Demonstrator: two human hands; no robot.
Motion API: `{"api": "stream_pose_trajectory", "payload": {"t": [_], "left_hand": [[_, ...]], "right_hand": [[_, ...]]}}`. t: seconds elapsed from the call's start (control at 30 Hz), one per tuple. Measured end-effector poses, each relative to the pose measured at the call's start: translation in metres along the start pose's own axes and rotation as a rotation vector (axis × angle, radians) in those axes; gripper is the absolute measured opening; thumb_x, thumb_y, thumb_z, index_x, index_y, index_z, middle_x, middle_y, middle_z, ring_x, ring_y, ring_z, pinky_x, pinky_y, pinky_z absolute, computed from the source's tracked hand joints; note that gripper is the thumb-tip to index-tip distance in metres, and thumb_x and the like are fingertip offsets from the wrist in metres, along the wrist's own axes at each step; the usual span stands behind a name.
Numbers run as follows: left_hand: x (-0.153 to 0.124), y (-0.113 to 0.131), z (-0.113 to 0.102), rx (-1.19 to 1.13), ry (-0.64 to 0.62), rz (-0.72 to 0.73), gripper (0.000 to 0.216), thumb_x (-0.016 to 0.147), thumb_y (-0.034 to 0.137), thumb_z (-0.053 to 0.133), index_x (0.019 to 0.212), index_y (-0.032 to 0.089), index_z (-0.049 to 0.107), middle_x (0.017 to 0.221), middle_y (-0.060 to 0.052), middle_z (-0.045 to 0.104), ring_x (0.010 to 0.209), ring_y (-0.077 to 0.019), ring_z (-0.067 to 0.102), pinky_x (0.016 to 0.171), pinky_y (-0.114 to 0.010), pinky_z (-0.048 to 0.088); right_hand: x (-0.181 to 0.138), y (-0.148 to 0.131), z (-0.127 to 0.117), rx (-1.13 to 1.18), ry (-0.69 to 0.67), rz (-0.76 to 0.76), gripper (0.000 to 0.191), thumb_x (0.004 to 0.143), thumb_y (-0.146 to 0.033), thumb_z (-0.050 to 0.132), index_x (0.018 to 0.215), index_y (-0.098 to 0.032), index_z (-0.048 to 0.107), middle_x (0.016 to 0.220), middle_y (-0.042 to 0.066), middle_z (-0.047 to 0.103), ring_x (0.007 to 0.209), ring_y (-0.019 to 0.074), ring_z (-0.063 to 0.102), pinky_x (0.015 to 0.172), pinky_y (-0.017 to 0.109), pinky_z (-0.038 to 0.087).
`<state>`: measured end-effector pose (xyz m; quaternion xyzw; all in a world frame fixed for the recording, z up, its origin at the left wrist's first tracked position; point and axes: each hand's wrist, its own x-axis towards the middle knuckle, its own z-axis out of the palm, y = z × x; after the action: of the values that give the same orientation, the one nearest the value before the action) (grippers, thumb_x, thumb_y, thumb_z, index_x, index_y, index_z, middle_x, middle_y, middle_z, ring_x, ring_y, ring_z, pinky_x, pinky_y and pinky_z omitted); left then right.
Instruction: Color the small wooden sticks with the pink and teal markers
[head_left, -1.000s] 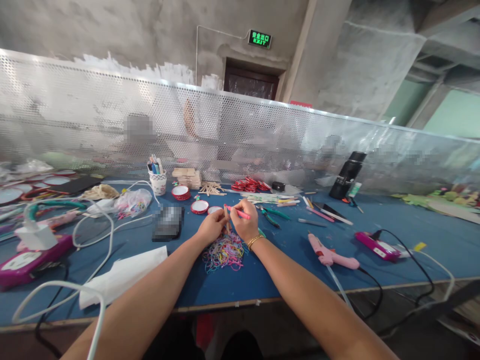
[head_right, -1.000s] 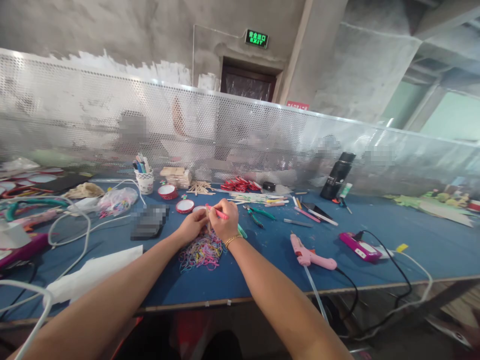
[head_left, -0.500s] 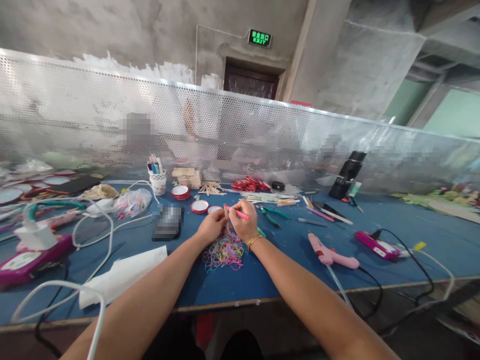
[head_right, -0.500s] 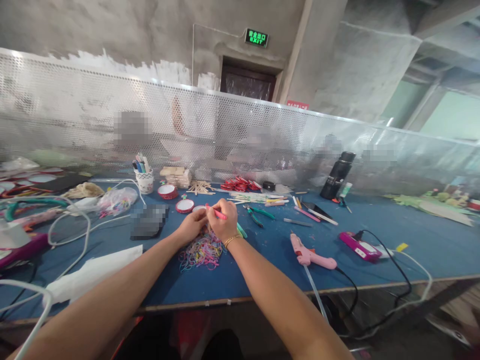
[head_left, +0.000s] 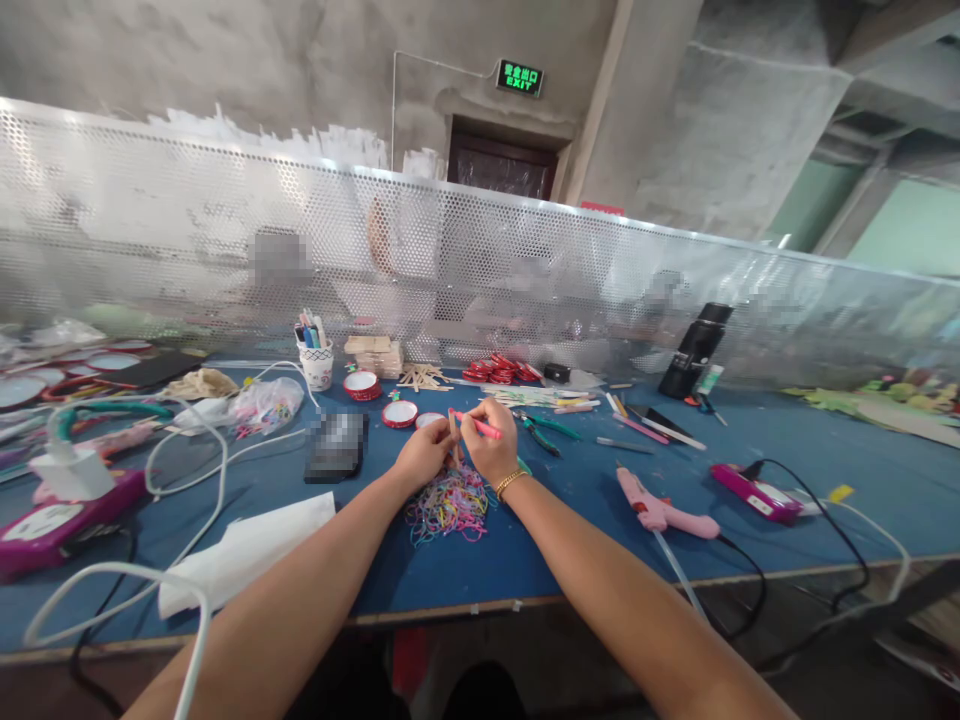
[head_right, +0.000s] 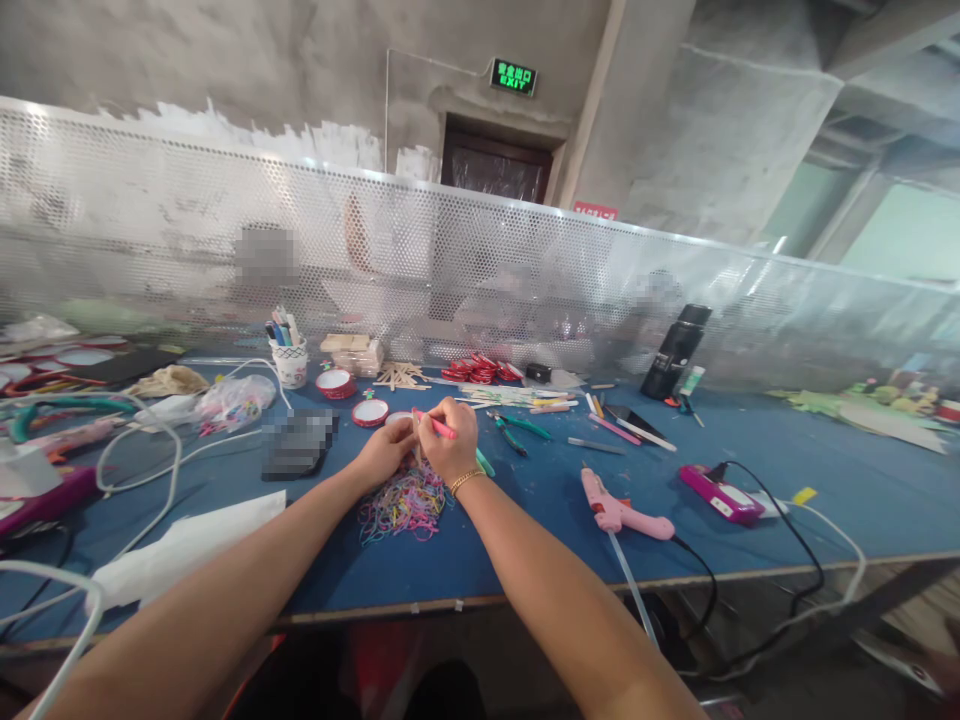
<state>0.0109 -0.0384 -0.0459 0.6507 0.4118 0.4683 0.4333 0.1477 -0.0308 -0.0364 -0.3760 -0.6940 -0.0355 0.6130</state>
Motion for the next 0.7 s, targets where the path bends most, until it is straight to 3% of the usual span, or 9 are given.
{"api": "stream_pose_trajectory", "payload": {"t": [0.7], "left_hand": [[0.0022,-0.0049,-0.0011,-0.005,-0.005,0.021,0.025,0.081,0.04,0.063,0.076,0.018,0.053,0.057,0.004,0.058,0.043,-0.0092,0.053,0.044,-0.02,0.039]], "right_hand": [[-0.0001,-0.0004,0.0013,0.012,-0.001,-0.001,0.016,0.083,-0.022,0.056,0.069,-0.022,0.048,0.065,-0.001,0.056,0.066,0.0167,0.051,0.072,0.031,0.038]]}}
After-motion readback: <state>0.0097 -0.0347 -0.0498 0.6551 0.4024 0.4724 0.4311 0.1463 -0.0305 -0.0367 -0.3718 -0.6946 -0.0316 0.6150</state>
